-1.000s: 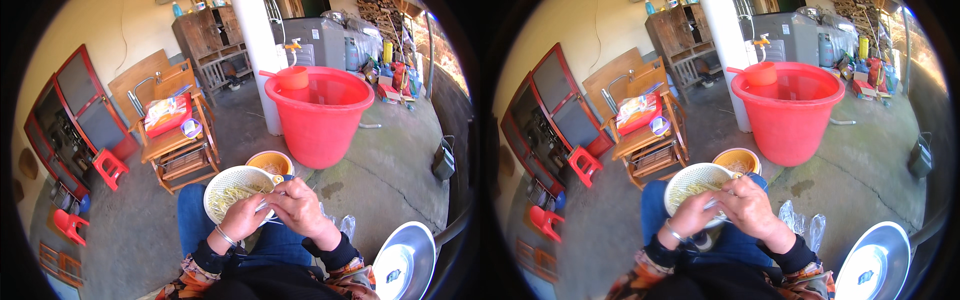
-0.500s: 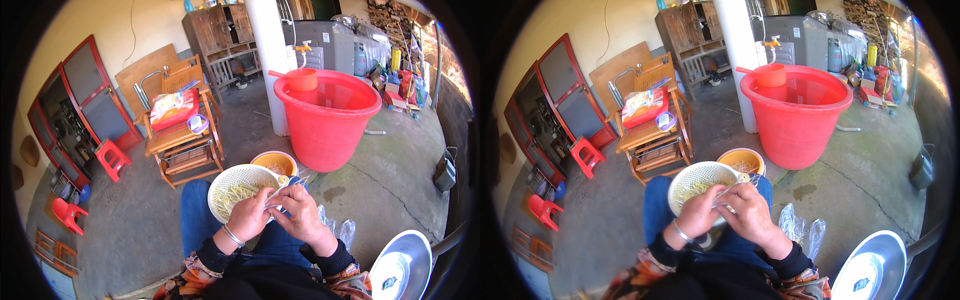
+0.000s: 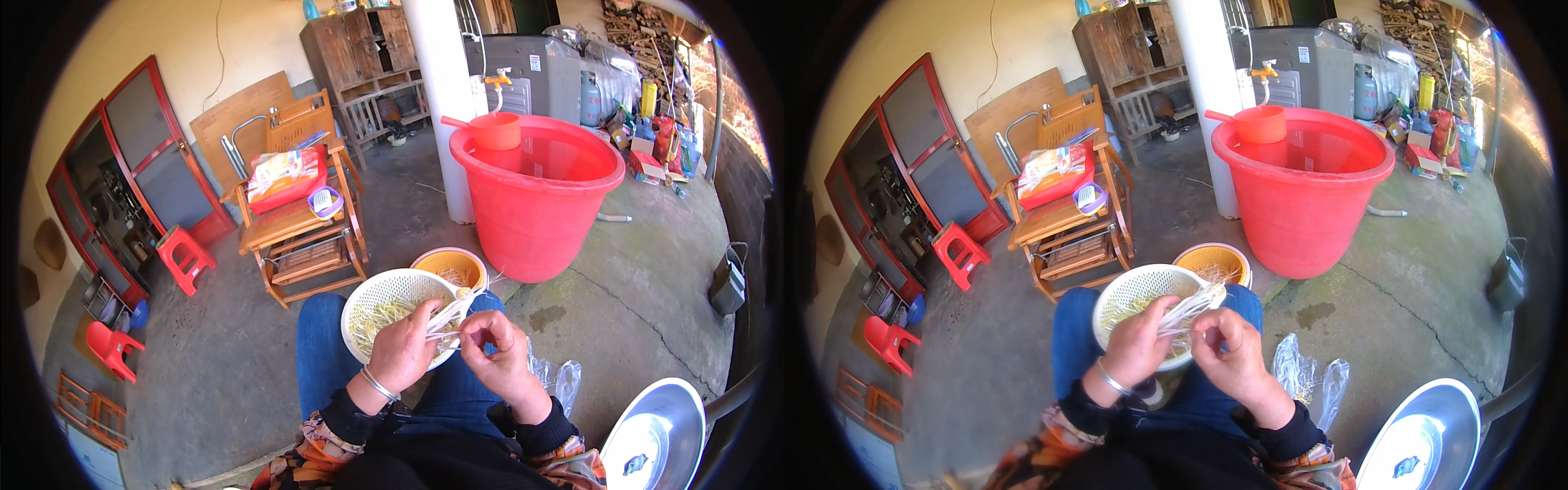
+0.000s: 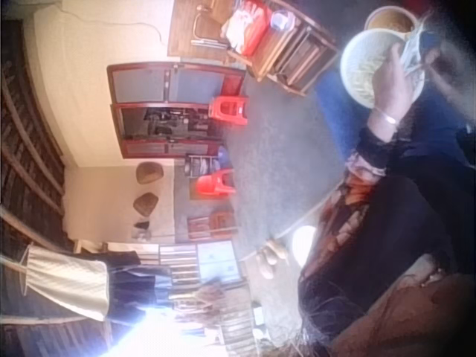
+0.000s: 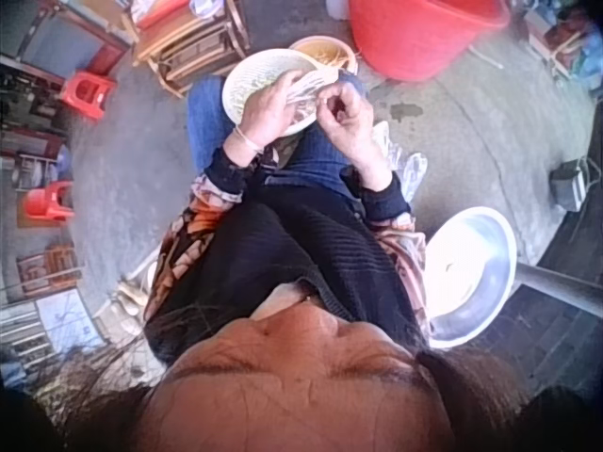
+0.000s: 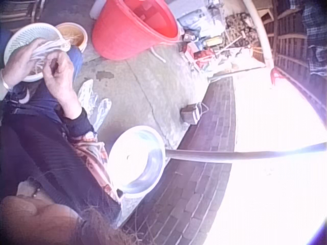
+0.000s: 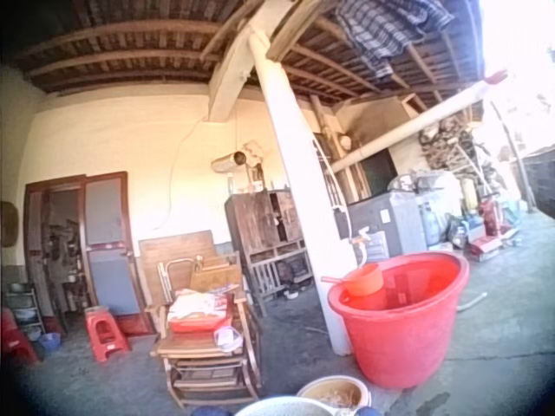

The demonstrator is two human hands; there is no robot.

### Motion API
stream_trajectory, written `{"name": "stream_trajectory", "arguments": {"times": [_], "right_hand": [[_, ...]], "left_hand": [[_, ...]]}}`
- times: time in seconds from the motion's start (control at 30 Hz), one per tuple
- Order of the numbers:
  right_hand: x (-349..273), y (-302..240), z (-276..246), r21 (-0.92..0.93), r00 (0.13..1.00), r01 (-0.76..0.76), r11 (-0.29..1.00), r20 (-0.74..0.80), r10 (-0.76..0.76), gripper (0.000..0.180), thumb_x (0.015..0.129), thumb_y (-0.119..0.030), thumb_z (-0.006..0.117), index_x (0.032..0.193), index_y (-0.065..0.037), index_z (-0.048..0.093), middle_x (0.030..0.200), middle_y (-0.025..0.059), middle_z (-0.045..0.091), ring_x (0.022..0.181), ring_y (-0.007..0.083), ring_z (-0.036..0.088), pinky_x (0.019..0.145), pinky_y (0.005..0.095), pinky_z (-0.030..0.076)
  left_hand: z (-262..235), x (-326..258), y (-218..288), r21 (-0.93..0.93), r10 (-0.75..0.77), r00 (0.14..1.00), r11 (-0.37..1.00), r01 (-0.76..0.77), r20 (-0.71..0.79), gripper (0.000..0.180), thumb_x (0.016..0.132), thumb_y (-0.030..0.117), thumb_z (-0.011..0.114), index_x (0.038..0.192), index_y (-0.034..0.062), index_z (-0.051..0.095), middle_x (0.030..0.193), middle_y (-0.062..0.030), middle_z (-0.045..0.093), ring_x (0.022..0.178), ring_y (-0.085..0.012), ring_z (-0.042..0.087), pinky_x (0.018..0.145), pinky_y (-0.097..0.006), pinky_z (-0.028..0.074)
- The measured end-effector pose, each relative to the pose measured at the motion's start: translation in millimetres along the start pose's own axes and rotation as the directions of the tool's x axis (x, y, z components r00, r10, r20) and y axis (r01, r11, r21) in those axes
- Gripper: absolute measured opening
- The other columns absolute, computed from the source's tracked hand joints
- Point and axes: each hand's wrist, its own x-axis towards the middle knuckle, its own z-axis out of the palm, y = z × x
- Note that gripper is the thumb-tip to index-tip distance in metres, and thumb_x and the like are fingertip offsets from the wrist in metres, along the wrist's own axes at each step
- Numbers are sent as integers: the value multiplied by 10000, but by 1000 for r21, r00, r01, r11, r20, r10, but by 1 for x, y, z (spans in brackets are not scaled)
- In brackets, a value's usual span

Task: The person sits on the floor and sorts white sprouts by hand, separating them into a white colander and a yellow basket. The person repeatedly picks up sprouts, untangles them, and places them into the containers.

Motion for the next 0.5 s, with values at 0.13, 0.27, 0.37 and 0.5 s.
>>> {"name": "stream_trajectory", "arguments": {"times": [0.13,0.27,0.37,0.5], "right_hand": [[1,2,-3,-255,978,198,946,121,-172,204,733,51,698,914,-25,640,810,111,635,684,277,604,612,350,500],[4,0,-6,-439,945,328,837,165,-284,216,733,22,709,936,-13,644,858,135,640,773,321,616,677,393,514],[5,-2,-5,-504,936,352,789,184,-300,223,729,15,712,938,-10,639,877,140,635,789,319,616,686,399,520],[5,0,-1,-559,936,348,753,164,-311,197,727,17,714,895,-23,620,846,129,616,767,308,608,660,391,517]], "left_hand": [[-1,0,-1,45,-4,1000,999,4,-2,534,782,36,661,1280,61,471,909,-184,678,780,-356,675,662,-425,533],[-1,0,1,76,-22,1000,997,21,11,542,784,28,656,1289,56,463,922,-182,676,793,-359,672,678,-429,535],[-1,-1,2,69,-7,1000,998,5,24,534,792,28,652,1292,42,464,952,-190,676,812,-360,673,696,-428,539],[0,-1,2,66,-1,999,998,-1,42,518,811,34,638,1299,18,466,1015,-210,665,844,-362,671,716,-430,543]]}}
